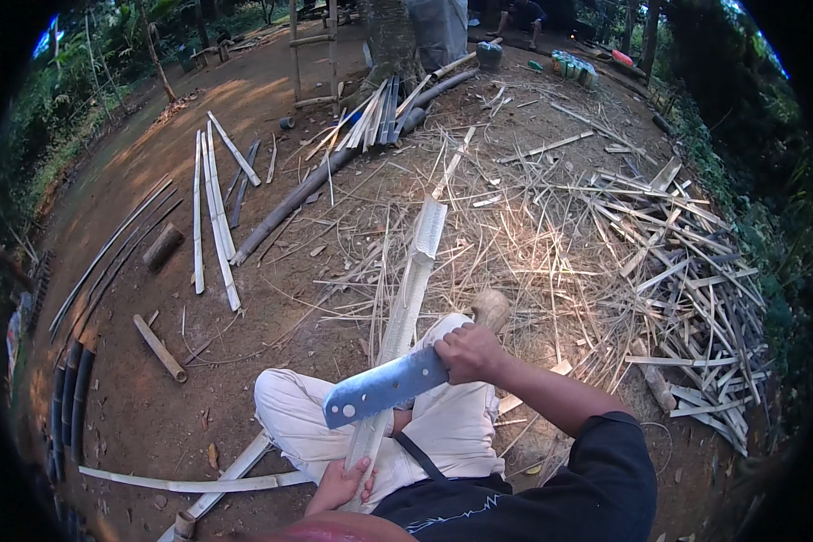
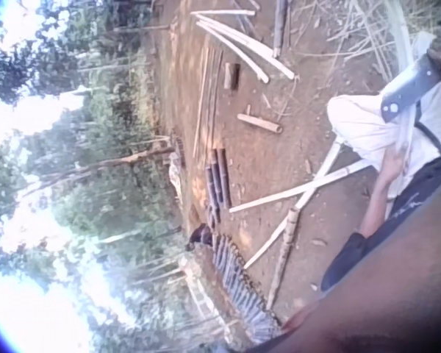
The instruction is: The person is shaving and thinning bamboo strips using a large blade while sitting on the ground.
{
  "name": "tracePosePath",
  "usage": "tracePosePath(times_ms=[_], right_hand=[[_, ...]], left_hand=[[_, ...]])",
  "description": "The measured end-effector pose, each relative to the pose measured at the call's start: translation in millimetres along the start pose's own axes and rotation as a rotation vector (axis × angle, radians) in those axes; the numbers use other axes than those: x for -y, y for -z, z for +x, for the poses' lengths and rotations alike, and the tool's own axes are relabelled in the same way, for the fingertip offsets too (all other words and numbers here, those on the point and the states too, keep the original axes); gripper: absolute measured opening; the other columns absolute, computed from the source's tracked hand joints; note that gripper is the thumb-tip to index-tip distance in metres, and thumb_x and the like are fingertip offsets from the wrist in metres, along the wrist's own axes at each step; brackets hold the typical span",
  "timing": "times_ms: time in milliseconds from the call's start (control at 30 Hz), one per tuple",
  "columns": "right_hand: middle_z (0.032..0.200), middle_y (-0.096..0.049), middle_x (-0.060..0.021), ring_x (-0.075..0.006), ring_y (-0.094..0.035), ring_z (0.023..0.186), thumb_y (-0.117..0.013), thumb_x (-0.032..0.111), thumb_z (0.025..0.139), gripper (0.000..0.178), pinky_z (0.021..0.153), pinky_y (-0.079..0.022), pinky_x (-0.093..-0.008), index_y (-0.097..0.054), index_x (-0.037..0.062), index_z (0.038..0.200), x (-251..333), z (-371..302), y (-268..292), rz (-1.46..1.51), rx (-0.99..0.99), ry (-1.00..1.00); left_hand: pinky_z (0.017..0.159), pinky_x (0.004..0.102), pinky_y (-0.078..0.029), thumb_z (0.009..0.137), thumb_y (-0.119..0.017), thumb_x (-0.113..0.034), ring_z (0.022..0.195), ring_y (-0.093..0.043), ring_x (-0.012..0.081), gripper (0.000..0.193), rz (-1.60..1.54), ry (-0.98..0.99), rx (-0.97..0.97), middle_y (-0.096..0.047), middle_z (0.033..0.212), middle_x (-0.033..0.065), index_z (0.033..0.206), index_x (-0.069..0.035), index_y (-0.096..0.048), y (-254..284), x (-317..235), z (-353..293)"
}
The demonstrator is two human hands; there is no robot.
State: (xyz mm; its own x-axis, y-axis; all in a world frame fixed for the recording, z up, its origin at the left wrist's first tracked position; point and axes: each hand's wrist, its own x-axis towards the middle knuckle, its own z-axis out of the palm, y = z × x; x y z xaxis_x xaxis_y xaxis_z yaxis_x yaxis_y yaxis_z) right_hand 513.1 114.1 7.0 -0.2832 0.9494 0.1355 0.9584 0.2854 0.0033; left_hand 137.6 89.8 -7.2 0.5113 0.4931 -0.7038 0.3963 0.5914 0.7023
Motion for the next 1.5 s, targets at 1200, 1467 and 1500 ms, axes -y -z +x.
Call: tracePosePath(times_ms=[1200,1467,1500], right_hand=[[0.07,-0.066,-0.0116,-0.029,-0.069,0.068,-0.067,0.02,0.064,0.017,0.068,-0.056,-0.0397,-0.063,0.0073,0.075,27,2,-6,0.068,-0.064,0.051],[0.082,-0.071,-0.0213,-0.0389,-0.071,0.081,-0.066,0.025,0.078,0.025,0.076,-0.057,-0.0482,-0.068,0.0034,0.09,-31,41,11,0.181,0.003,-0.564],[0.081,-0.071,-0.0192,-0.0369,-0.071,0.079,-0.067,0.023,0.074,0.023,0.075,-0.057,-0.0461,-0.067,0.0042,0.087,-8,36,13,0.157,0.119,-0.434]], left_hand=[[0.048,0.032,-0.048,0.103,-0.058,-0.034,0.052,-0.056,0.0163,0.036,-0.242,-0.004,0.213,-0.057,0.064,0.0078,0.1,0.001,-0.059,14,-14,4],[0.047,0.0305,-0.048,0.103,-0.059,-0.033,0.051,-0.056,0.0147,0.035,-0.275,-0.06,0.275,-0.059,0.066,0.0062,0.101,0.002,-0.058,13,-6,15],[0.047,0.0309,-0.048,0.104,-0.058,-0.032,0.051,-0.056,0.0146,0.034,-0.277,-0.058,0.272,-0.059,0.066,0.0061,0.101,0.002,-0.058,15,-2,17]])
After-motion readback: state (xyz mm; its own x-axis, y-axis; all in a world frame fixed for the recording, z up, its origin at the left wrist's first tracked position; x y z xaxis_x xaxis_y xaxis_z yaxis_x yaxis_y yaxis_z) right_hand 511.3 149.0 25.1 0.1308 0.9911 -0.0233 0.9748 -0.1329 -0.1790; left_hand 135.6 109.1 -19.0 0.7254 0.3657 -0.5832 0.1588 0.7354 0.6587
